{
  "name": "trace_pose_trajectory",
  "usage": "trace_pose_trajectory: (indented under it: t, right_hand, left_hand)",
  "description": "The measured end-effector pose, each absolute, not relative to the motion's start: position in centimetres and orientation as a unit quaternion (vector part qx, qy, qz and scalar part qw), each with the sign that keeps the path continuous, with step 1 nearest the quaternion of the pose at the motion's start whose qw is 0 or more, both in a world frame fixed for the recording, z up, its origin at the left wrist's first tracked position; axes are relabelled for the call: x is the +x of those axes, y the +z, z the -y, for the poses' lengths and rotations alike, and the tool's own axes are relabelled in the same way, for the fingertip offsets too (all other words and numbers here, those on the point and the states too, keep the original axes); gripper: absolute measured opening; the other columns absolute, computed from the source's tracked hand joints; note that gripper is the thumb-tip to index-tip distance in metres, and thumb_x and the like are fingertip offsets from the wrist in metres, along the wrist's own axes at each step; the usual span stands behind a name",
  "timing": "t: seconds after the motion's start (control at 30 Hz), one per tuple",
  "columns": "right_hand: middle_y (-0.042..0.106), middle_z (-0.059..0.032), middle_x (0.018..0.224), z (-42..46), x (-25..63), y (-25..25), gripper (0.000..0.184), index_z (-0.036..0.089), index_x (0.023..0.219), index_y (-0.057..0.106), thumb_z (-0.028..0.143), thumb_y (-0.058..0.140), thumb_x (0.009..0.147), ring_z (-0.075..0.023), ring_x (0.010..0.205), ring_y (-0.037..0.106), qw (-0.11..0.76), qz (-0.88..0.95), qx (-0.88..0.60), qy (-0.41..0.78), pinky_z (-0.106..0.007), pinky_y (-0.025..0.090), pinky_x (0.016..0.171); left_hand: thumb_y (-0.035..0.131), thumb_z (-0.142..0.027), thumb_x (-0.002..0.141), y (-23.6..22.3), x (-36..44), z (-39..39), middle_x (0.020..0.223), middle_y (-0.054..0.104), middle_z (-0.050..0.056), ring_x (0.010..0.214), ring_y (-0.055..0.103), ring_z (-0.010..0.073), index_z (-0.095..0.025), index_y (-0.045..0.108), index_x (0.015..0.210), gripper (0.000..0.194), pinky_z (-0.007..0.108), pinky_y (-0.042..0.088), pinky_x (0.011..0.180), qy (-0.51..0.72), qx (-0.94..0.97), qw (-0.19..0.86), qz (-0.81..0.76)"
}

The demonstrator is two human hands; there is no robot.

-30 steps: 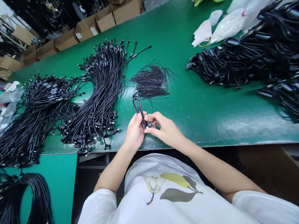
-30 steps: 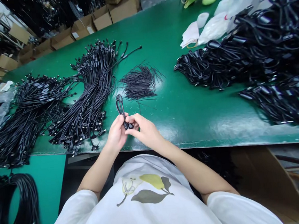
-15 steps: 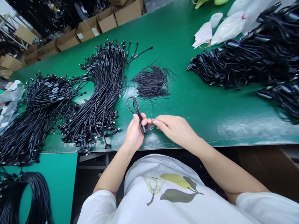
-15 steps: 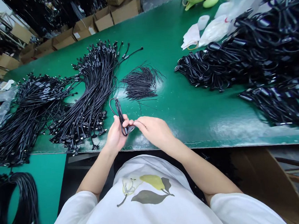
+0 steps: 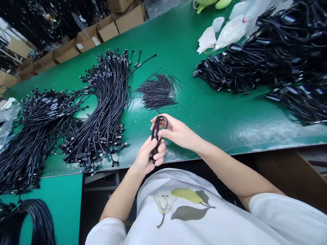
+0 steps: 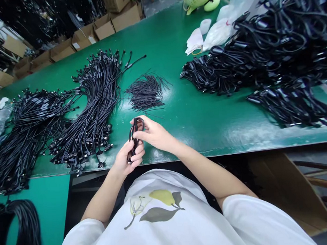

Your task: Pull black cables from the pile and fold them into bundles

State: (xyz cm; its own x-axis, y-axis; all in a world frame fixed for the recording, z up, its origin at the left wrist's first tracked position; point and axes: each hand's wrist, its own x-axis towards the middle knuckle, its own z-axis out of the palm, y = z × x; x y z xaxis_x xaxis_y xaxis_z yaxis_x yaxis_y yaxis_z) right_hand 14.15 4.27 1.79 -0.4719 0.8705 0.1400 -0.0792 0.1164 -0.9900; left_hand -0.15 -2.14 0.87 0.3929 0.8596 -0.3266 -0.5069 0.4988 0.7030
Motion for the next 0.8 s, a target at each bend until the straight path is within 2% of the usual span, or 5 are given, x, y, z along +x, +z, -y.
trace_pose_trajectory:
  t: [0.13, 0.37, 0.5, 0.67, 0.8]
  right_hand:
    - [0.068, -0.0024, 0.086, -4.3, 15.2, 1.7, 0.024, 0.020, 0.107, 0.060, 0.034, 0.056, 0.087, -0.0158, 0.073, 0.064, 0.328, 0.684, -0.387, 0.524, -0.029, 0.051, 0.069]
    - [0.063, 0.0027, 0.066, -4.5, 20.0, 2.2, 0.022, 0.020, 0.100, 0.062, 0.035, 0.048, 0.091, -0.0102, 0.044, 0.049, 0.265, 0.708, -0.472, 0.453, -0.025, 0.041, 0.050]
    - [0.066, -0.0009, 0.069, -5.5, 23.3, 2.0, 0.020, 0.021, 0.084, 0.065, 0.037, 0.054, 0.089, -0.0159, 0.061, 0.057, 0.268, 0.760, -0.527, 0.272, -0.029, 0.040, 0.059]
    - [0.067, -0.0071, 0.098, -6.0, 23.5, 2.0, 0.023, 0.020, 0.095, 0.066, 0.021, 0.044, 0.094, -0.0215, 0.091, 0.057, 0.299, 0.847, -0.434, 0.074, -0.037, 0.041, 0.084]
    - [0.058, -0.0071, 0.094, -5.9, 21.9, 2.4, 0.026, 0.021, 0.092, 0.068, 0.016, 0.042, 0.094, -0.0185, 0.085, 0.050, 0.351, 0.818, -0.456, -0.006, -0.033, 0.040, 0.078]
  left_hand:
    - [0.068, -0.048, 0.080, -0.1, -1.2, 1.7, 0.093, 0.064, 0.006, 0.072, 0.064, 0.0125, -0.015, 0.059, 0.102, 0.041, 0.025, 0.054, 0.066, 0.414, 0.374, 0.717, -0.418]
    - [0.049, -0.030, 0.093, 0.0, -6.0, 2.2, 0.116, 0.069, 0.009, 0.112, 0.062, 0.0212, -0.021, 0.061, 0.119, 0.031, 0.037, 0.041, 0.104, 0.282, 0.626, 0.437, -0.581]
    - [0.056, -0.033, 0.090, 1.6, -9.7, 2.7, 0.121, 0.067, 0.011, 0.117, 0.059, 0.0228, -0.020, 0.064, 0.118, 0.032, 0.037, 0.041, 0.106, 0.275, 0.640, 0.451, -0.558]
    - [0.060, -0.033, 0.089, 3.7, -10.5, 2.7, 0.110, 0.072, 0.011, 0.108, 0.064, 0.0235, -0.021, 0.072, 0.109, 0.026, 0.035, 0.048, 0.097, 0.131, 0.724, 0.580, -0.349]
    - [0.052, -0.033, 0.094, 4.7, -7.5, 2.4, 0.126, 0.066, 0.012, 0.103, 0.068, 0.0206, -0.022, 0.063, 0.126, 0.035, 0.028, 0.056, 0.081, 0.081, 0.768, 0.560, -0.299]
